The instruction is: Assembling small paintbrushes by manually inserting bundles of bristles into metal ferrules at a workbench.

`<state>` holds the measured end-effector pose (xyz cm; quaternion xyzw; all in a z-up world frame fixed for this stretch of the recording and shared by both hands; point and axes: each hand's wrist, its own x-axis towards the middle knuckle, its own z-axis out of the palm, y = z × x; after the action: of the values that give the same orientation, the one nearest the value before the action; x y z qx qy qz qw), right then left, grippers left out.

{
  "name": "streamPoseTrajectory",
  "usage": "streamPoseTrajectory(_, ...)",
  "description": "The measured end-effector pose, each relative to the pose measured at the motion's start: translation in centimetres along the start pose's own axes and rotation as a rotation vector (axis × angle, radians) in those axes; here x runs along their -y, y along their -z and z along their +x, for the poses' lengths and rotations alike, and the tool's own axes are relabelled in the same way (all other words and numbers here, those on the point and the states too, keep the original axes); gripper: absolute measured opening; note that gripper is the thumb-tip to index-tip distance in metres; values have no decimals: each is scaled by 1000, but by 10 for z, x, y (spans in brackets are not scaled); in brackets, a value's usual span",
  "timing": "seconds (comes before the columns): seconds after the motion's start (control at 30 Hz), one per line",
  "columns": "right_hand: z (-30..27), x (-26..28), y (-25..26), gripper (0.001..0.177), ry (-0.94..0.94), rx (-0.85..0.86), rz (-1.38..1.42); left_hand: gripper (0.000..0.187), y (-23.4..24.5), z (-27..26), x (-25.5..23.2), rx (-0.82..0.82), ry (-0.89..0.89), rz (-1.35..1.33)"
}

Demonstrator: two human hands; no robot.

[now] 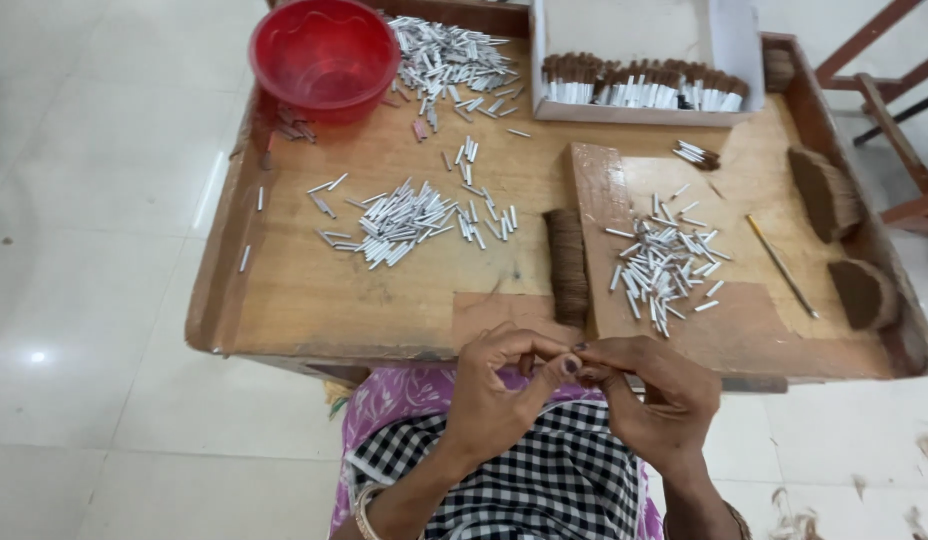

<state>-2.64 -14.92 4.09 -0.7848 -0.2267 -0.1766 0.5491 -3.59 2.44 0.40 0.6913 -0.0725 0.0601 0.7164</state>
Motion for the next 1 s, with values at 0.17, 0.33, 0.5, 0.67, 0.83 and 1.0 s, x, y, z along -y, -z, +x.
streamPoseTrajectory(0.17, 4, -17, -20, 30, 143, -81, -262, 16, 27, 9, -2, -240, -260, 479)
streamPoseTrajectory(0.33, 10, -16, -28, 30, 169, -64, -296, 15, 81, 38, 8, -636, -216, 1119)
streamPoseTrajectory(0.5, 8, -14, -29, 25, 92, -35, -260, 11, 91, 39, 9, -570, -73, 1250)
streamPoseTrajectory(0.67, 5, -11, -29, 25, 106, -27, -168, 9, 74, 28, 8, -452, -130, 1226)
streamPoseTrajectory(0.83, -4, -16, -27, 18, 32, -104, -1, 7, 29, 9, 2, -339, -341, 801)
streamPoseTrajectory(1.0, -12, -21, -22, 17, 30, -121, 160, 10, 5, -1, -14, -221, -383, 445)
